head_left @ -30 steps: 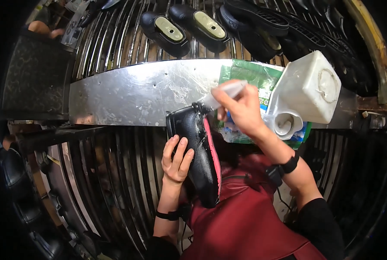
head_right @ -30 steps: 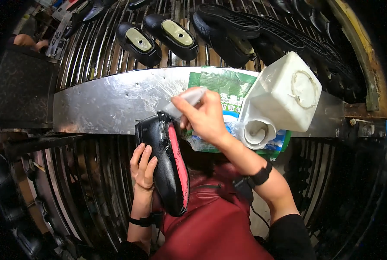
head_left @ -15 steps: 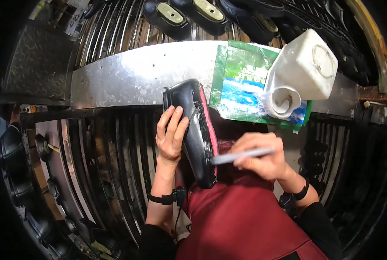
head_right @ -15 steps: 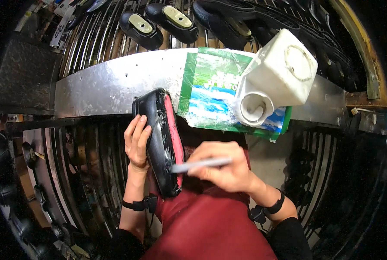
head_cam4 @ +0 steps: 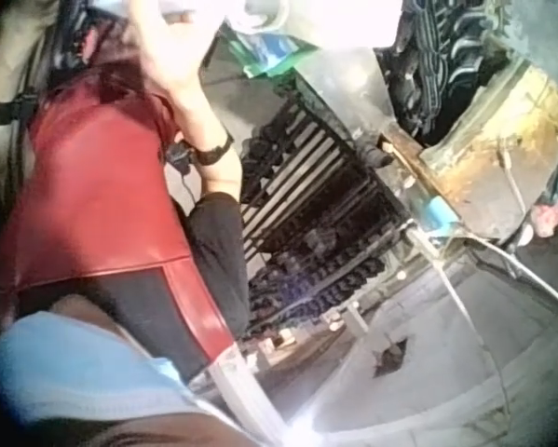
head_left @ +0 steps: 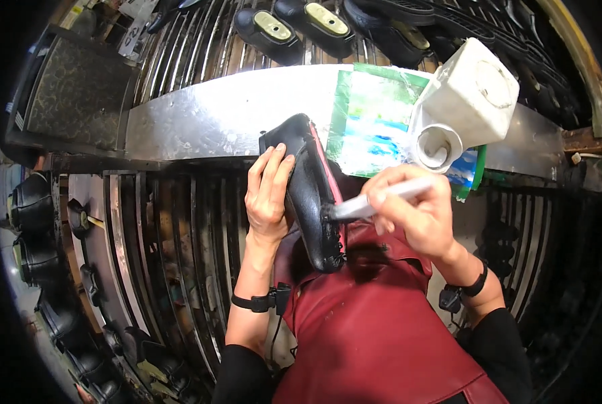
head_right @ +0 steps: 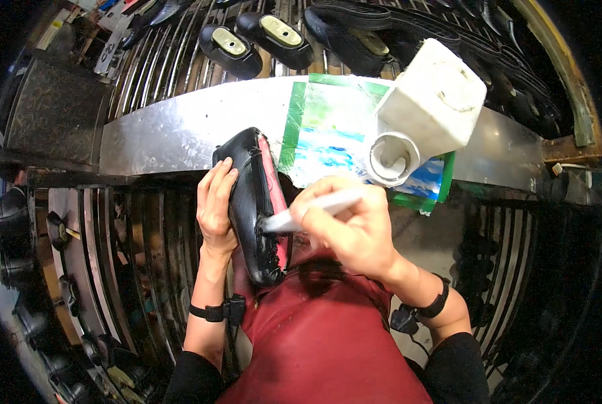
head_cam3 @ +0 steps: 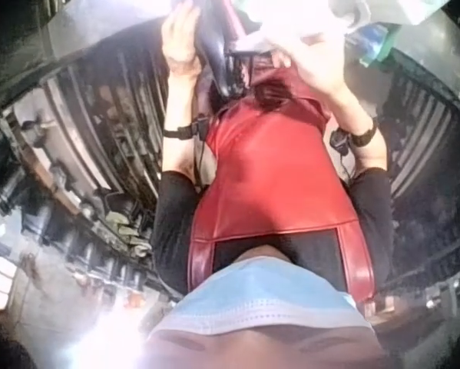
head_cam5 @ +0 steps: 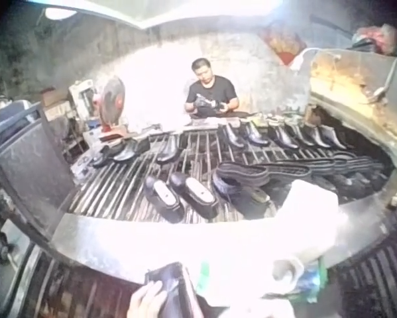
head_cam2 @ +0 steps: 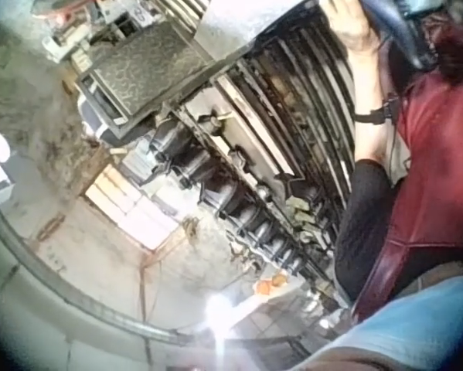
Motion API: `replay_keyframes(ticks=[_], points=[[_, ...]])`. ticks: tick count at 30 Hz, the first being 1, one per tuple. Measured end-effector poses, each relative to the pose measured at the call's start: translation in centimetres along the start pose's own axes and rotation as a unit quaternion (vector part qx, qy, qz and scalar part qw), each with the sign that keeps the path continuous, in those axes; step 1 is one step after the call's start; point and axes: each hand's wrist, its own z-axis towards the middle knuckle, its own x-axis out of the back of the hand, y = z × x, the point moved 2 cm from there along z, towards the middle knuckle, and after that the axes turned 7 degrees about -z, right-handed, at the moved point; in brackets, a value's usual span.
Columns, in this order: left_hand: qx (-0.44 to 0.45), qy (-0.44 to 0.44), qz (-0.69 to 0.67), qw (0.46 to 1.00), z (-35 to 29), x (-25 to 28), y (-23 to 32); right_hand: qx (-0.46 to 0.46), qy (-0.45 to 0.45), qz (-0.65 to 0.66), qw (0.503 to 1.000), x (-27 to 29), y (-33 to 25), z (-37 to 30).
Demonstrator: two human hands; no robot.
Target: Applying glue or finishing agent to the edge of shoe soles and uppers on a production line.
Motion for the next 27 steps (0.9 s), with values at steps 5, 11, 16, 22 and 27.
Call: replay_keyframes(ticks=[5, 11, 16, 22, 27], points=[[0.03, -0.018, 0.003, 0.999, 2.0, 0.7, 0.1, 0.228, -0.156, -0.103, 0.956, -0.5, -3.9, 0.6], [0.088, -0.055, -0.026, 0.994, 5.3, 1.8, -0.9, 0.28, -0.183, -0.177, 0.926, -0.8, -7.1, 2.9], [0.144, -0.106, -0.091, 0.98, 8.9, 2.8, -2.4, 0.352, -0.171, -0.23, 0.891, -0.7, -9.9, 6.3], [0.192, -0.162, -0.188, 0.949, 10.8, 3.2, -5.8, 0.386, -0.154, -0.226, 0.881, 0.2, -9.5, 11.1], [0.258, -0.088, -0.381, 0.883, 9.2, 1.5, -9.5, 0.259, -0.038, -0.258, 0.93, 3.4, -0.7, 9.6]])
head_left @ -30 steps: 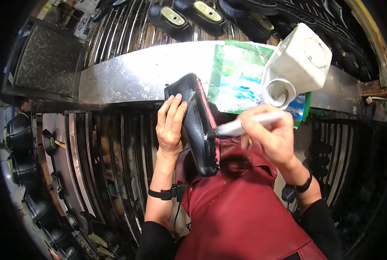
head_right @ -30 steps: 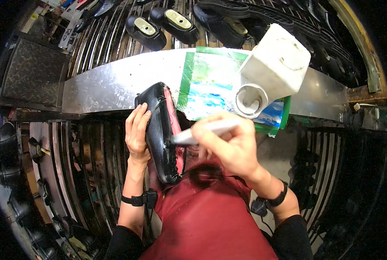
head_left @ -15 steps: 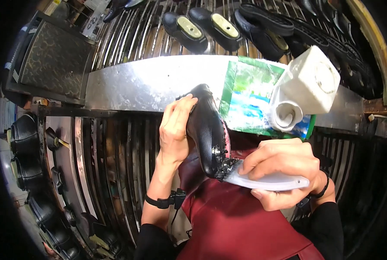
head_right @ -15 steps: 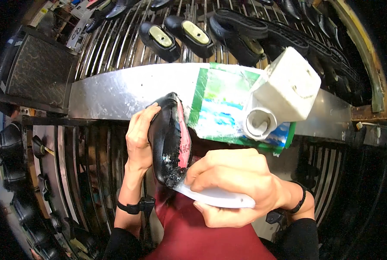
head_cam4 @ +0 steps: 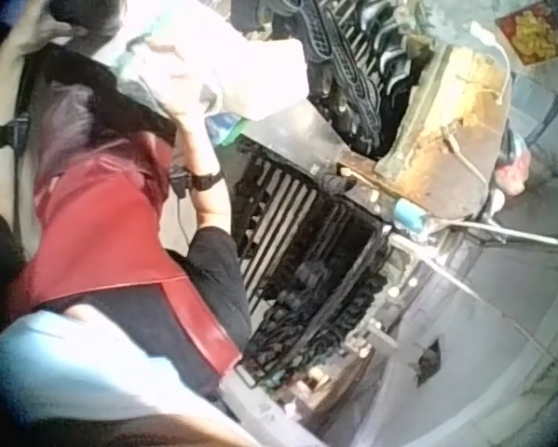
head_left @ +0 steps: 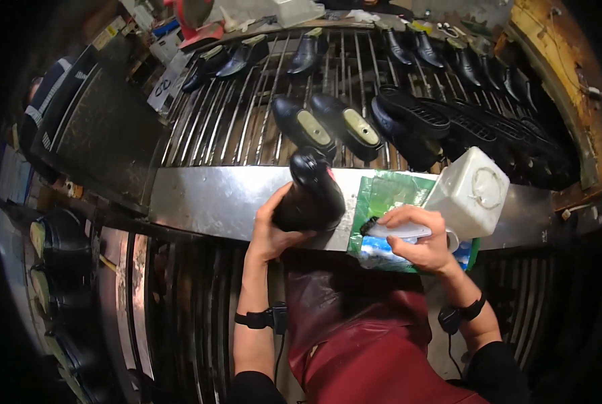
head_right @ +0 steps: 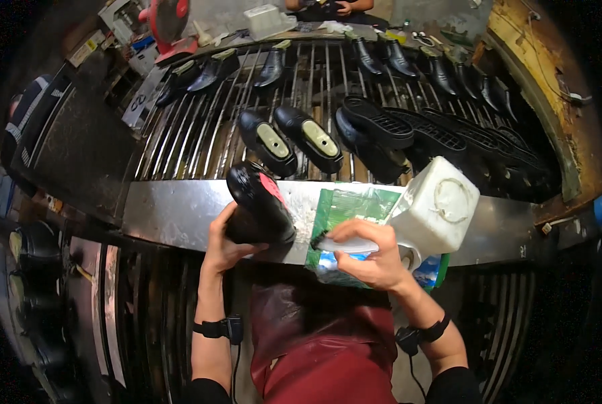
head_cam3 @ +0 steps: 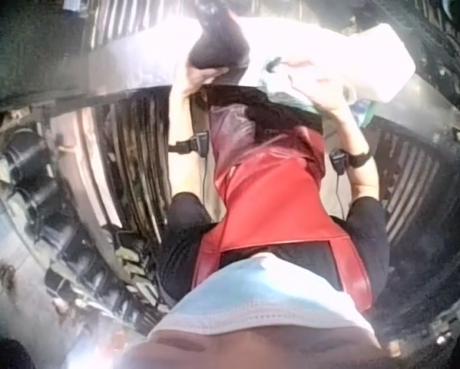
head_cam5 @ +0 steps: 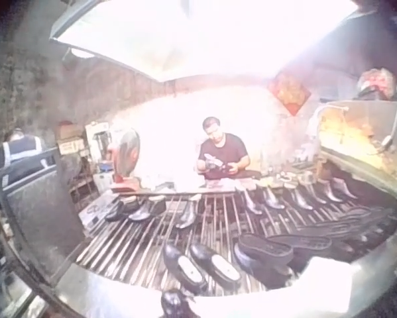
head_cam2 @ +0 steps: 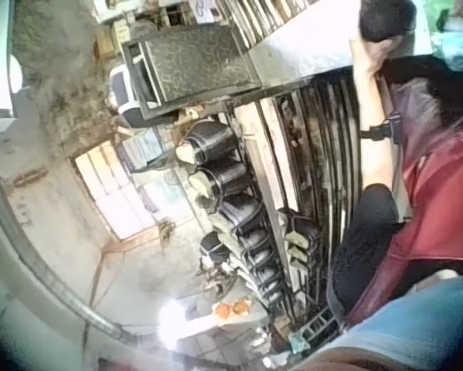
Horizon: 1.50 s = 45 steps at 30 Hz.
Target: Applying glue or finishing agent to the edge of shoe soles and uppers on a production line.
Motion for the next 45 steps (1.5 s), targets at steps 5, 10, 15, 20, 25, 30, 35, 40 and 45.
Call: replay_keyframes(ticks=[5, 10, 15, 20, 25, 30, 35, 40, 45], points=[[0.074, 0.101, -0.229, 0.965, -1.7, -0.8, -1.4, -0.256, 0.258, 0.047, 0.93, 1.3, 0.0, -7.5], [0.078, 0.163, -0.296, 0.938, -9.6, -4.2, -0.7, -0.235, 0.375, -0.056, 0.895, 2.3, 1.0, -11.7], [0.172, 0.106, -0.372, 0.906, -13.5, -7.3, -2.3, -0.312, 0.447, 0.058, 0.836, 0.7, 2.1, -12.0], [0.181, 0.036, -0.329, 0.926, -14.1, -8.0, -0.4, -0.367, 0.406, 0.378, 0.747, 3.1, 0.4, -11.1], [0.188, 0.006, -0.345, 0.919, -13.9, -8.8, 1.5, -0.31, 0.304, 0.43, 0.792, 2.5, -1.3, -6.7], [0.206, 0.023, -0.375, 0.903, -14.2, -8.7, 1.7, -0.292, 0.221, 0.303, 0.88, 1.5, -4.2, -8.0], [0.196, 0.018, -0.432, 0.88, -12.9, -8.7, 1.5, -0.149, 0.146, 0.16, 0.965, -0.9, -7.5, -10.1], [0.182, 0.017, -0.421, 0.888, -11.4, -7.9, 0.9, -0.087, 0.029, 0.097, 0.991, -2.3, -10.5, -11.9], [0.173, 0.039, -0.421, 0.89, -10.6, -7.6, 0.9, -0.104, 0.079, 0.112, 0.985, -0.7, -9.4, -9.4]])
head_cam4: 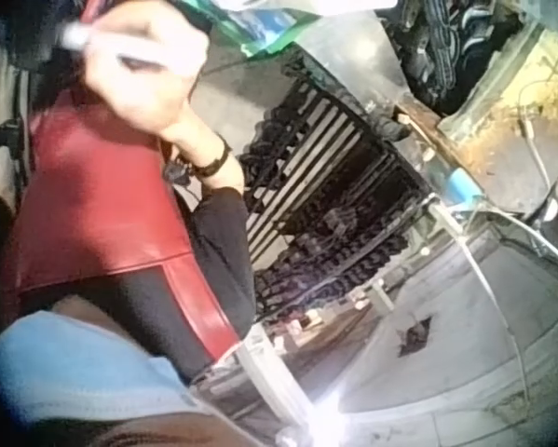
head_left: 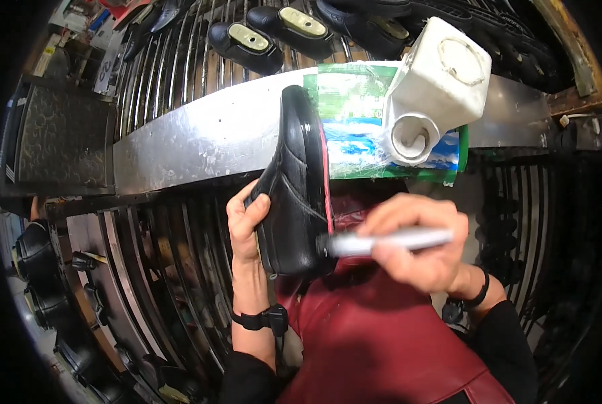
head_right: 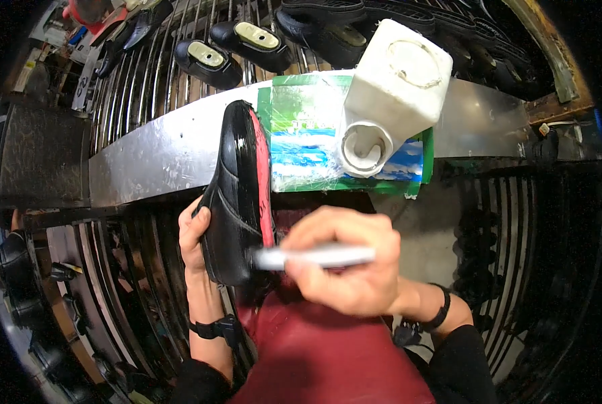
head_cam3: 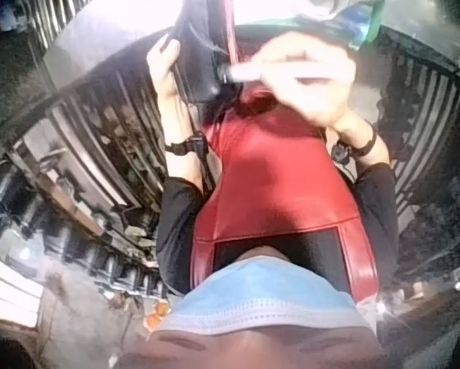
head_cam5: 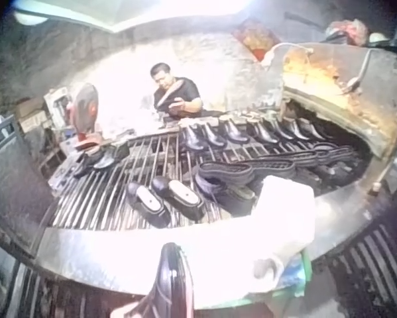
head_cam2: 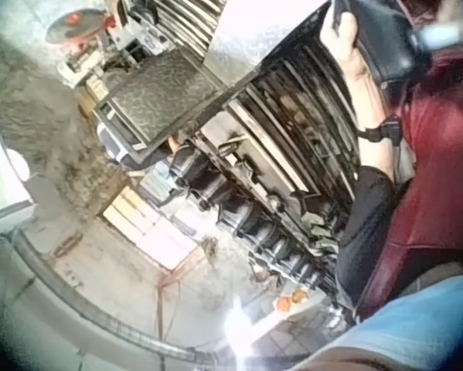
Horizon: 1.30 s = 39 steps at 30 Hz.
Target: Applying glue or finishing agent to the edge of shoe soles and uppers on a production line.
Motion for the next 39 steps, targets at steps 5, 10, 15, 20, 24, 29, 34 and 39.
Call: replay_keyframes(ticks=[5, 10, 15, 20, 24, 29, 34, 39], points=[[0.006, 0.009, -0.022, 1.0, 0.0, -0.7, 0.6, 0.077, -0.066, -0.059, 0.993, -0.6, -1.1, 0.7], [0.031, 0.032, -0.129, 0.991, -0.4, -1.4, 0.6, 0.112, -0.118, -0.073, 0.984, -0.4, -3.3, 2.1], [-0.057, 0.047, -0.168, 0.983, -0.4, -2.3, -0.8, 0.181, -0.127, -0.063, 0.973, 0.3, -4.0, 4.6], [-0.168, 0.121, 0.26, 0.943, -2.0, -5.5, -1.0, 0.21, -0.186, 0.005, 0.96, 1.4, -2.1, 8.4], [-0.173, 0.07, 0.292, 0.938, -0.4, -1.1, -4.7, 0.096, -0.169, -0.031, 0.98, 3.7, 1.5, 12.4], [0.1, 0.09, -0.651, 0.747, -0.9, 11.7, -10.6, 0.008, -0.013, 0.113, 0.993, 0.3, -0.2, 14.3], [-0.062, 0.074, -0.299, 0.949, -0.2, -4.0, -0.9, -0.248, 0.144, 0.269, 0.92, -2.9, 2.9, 6.0], [-0.122, 0.087, 0.028, 0.988, 7.1, 3.4, 8.0, -0.248, 0.318, 0.272, 0.874, 0.0, 8.6, 2.2]])
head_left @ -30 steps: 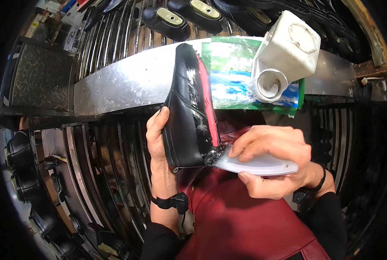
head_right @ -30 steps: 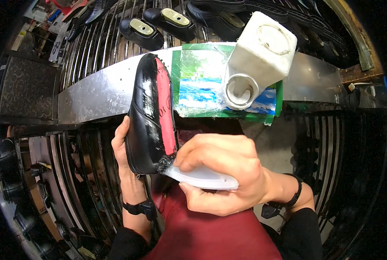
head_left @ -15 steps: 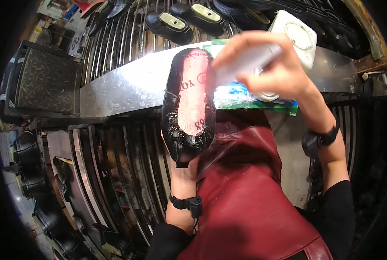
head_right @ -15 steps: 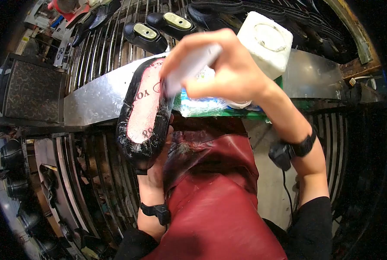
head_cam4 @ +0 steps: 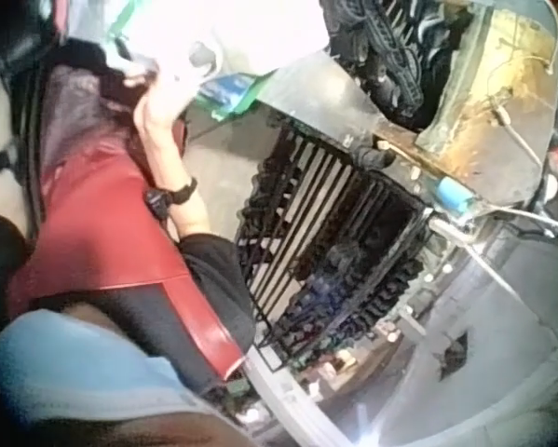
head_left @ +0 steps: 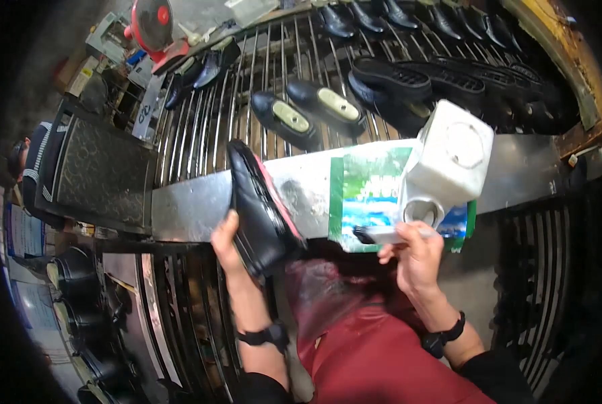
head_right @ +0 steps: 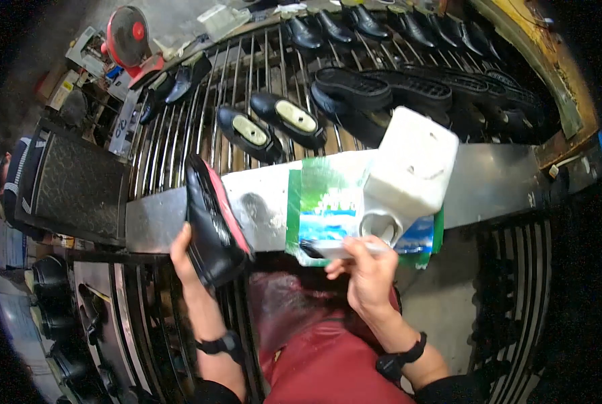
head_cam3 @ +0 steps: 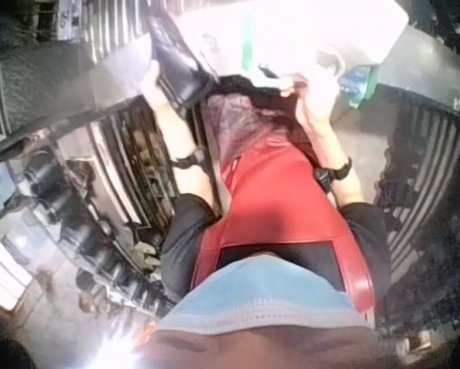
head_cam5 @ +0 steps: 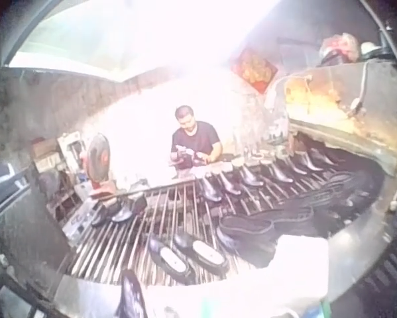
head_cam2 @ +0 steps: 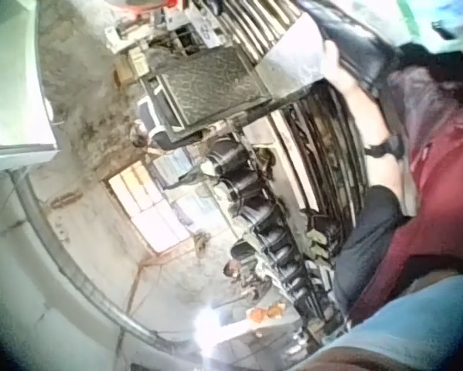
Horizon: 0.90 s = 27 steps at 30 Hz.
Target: Applying glue or finishing agent to the edge of shoe soles and uppers on a production line.
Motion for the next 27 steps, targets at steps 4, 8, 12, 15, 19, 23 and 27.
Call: replay_keyframes(ticks=[4, 8, 12, 15, 19, 23, 27], points=[[-0.149, 0.155, 0.307, 0.927, 15.2, 0.6, 5.3, 0.057, 0.001, 0.018, 0.998, 1.4, -2.3, 0.4], [-0.031, 0.194, 0.716, 0.67, 27.2, -0.2, 7.4, 0.079, -0.017, -0.013, 0.997, 0.3, -3.2, 0.4], [0.003, 0.198, 0.757, 0.622, 28.3, -4.0, 3.9, 0.084, -0.007, -0.057, 0.995, -0.1, -2.3, 1.4], [-0.069, 0.212, 0.695, 0.684, 25.0, -0.4, 4.6, 0.075, -0.001, -0.065, 0.995, -1.5, -1.4, 1.8], [-0.244, 0.241, 0.553, 0.759, 7.1, 3.2, 1.7, 0.046, 0.02, -0.096, 0.994, 0.5, -0.3, 3.4], [-0.41, 0.352, 0.638, 0.549, -15.3, 7.8, 5.6, 0.05, -0.021, -0.155, 0.986, 2.9, 0.2, 5.0], [-0.12, 0.543, 0.81, 0.189, -36.6, 17.8, 15.7, 0.072, -0.036, -0.176, 0.981, 1.6, 0.0, 3.2]])
